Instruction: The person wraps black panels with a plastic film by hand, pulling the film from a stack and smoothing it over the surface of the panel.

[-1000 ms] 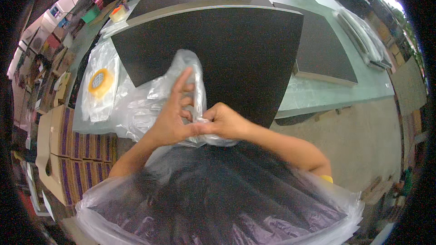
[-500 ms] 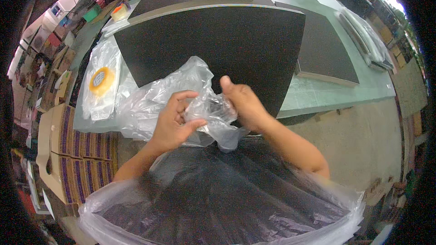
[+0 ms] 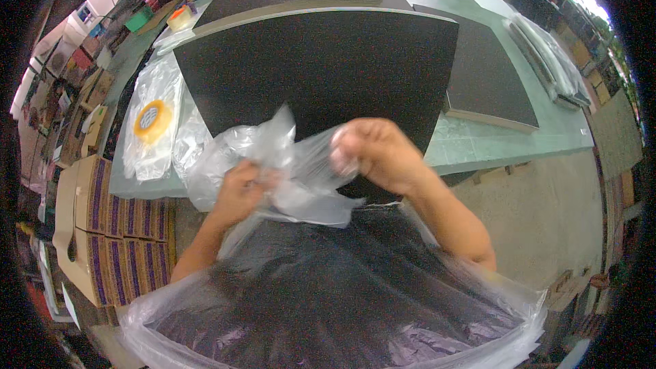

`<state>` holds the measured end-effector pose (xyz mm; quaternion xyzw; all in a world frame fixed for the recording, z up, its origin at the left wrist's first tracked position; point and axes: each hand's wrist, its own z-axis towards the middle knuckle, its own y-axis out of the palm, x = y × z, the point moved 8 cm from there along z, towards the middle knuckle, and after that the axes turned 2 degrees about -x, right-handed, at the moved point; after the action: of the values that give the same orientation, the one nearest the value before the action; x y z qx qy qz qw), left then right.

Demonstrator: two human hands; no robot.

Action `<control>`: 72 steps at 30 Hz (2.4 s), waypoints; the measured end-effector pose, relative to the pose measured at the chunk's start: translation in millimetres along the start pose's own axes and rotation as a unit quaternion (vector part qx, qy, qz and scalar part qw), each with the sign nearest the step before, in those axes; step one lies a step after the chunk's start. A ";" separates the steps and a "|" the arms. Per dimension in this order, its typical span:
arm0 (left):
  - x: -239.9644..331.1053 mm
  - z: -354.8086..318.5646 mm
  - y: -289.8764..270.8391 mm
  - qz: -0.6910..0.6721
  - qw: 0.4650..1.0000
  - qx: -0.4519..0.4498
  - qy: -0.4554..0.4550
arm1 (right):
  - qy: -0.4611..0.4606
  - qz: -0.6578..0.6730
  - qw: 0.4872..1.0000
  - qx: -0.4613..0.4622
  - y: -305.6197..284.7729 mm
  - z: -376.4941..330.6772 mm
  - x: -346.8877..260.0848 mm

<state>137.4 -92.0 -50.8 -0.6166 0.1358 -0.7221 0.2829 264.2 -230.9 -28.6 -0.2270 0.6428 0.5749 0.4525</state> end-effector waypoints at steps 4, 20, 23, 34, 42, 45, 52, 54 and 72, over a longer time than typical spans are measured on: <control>-160.1 -135.1 -77.0 0.003 0.924 0.217 -0.315 | -0.177 0.145 0.960 0.162 -88.7 -37.4 -63.2; 30.6 1.9 -46.9 -0.107 0.994 0.028 -0.013 | 0.122 -0.005 0.992 0.011 35.4 6.2 14.2; 72.4 17.5 -1.1 -0.094 0.993 -0.066 0.026 | 0.113 0.029 0.993 -0.008 37.9 10.1 37.7; -32.0 -24.3 -76.2 0.124 0.980 0.143 -0.057 | -0.063 0.251 0.965 -0.032 8.3 -2.4 -28.2; 86.5 -9.8 -82.0 0.100 0.979 0.168 0.057 | -0.041 -0.043 0.998 -0.036 38.5 -9.9 -23.8; 77.9 -8.5 34.1 0.100 0.976 -0.185 0.053 | -0.201 -0.209 0.951 -0.105 86.9 -13.4 -65.8; 113.3 11.1 -5.5 0.004 0.988 -0.014 0.152 | -0.288 -0.585 0.758 -0.031 85.9 -19.5 -58.3; 106.6 10.2 -6.8 -0.021 0.992 -0.003 0.125 | -0.040 -0.372 0.927 -0.004 48.8 -5.0 -28.1; 86.3 11.0 -26.5 -0.465 0.879 -0.104 -0.025 | 0.223 -0.197 0.888 -0.351 99.4 -63.9 43.7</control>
<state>134.8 -118.7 36.1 -0.6527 -0.0994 -0.7364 -0.1475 141.7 -257.8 -16.9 -0.6152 0.4253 0.5964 0.2914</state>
